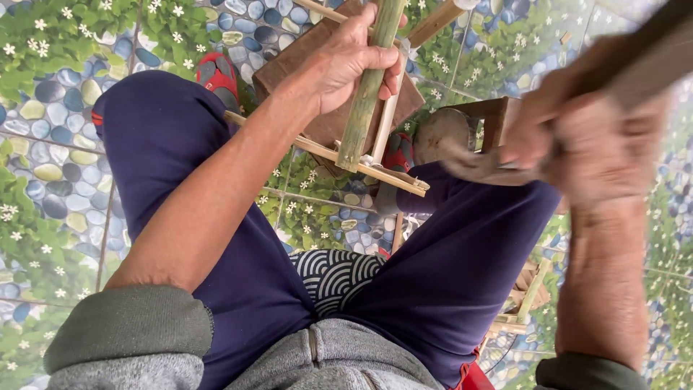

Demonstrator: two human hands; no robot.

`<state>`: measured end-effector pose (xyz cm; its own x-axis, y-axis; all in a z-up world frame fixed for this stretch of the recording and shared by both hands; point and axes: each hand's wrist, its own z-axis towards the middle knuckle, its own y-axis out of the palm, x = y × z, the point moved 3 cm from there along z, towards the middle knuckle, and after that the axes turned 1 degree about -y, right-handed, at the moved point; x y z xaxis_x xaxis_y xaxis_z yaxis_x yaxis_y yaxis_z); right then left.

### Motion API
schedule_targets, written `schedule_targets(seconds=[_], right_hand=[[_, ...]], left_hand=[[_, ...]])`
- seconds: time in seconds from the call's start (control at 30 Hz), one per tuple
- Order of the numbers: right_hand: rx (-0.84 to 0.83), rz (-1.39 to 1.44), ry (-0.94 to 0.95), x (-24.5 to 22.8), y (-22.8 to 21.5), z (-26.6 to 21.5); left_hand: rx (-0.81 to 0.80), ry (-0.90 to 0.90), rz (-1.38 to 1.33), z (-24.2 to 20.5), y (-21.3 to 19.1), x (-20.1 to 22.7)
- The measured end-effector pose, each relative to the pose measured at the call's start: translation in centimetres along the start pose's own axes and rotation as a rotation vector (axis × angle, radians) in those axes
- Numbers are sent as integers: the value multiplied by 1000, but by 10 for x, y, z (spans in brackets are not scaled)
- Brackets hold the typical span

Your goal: The person sits cross-legged and assembles a small bamboo stool by wrapping white tape around the joints to secure the legs to the seat frame. They then use a hammer to tap the joints firmly and adjust the pieces to ensure stability.

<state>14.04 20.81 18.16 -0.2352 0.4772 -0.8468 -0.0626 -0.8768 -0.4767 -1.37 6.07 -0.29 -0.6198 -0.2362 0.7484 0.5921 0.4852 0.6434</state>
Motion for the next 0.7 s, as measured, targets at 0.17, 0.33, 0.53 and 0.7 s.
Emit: schedule_targets(seconds=[0.17, 0.33, 0.53, 0.7], right_hand=[[-188, -125, -56, -2, 66, 21], [-364, -239, -84, -20, 97, 43], [-395, -323, -261, -8, 124, 44], [-444, -262, -362, -7, 133, 42]], left_hand=[[155, -79, -194, 5, -2, -12], [-110, 103, 92, 53, -52, -41], [74, 67, 159, 32, -25, -29], [94, -7, -124, 13, -2, -13]])
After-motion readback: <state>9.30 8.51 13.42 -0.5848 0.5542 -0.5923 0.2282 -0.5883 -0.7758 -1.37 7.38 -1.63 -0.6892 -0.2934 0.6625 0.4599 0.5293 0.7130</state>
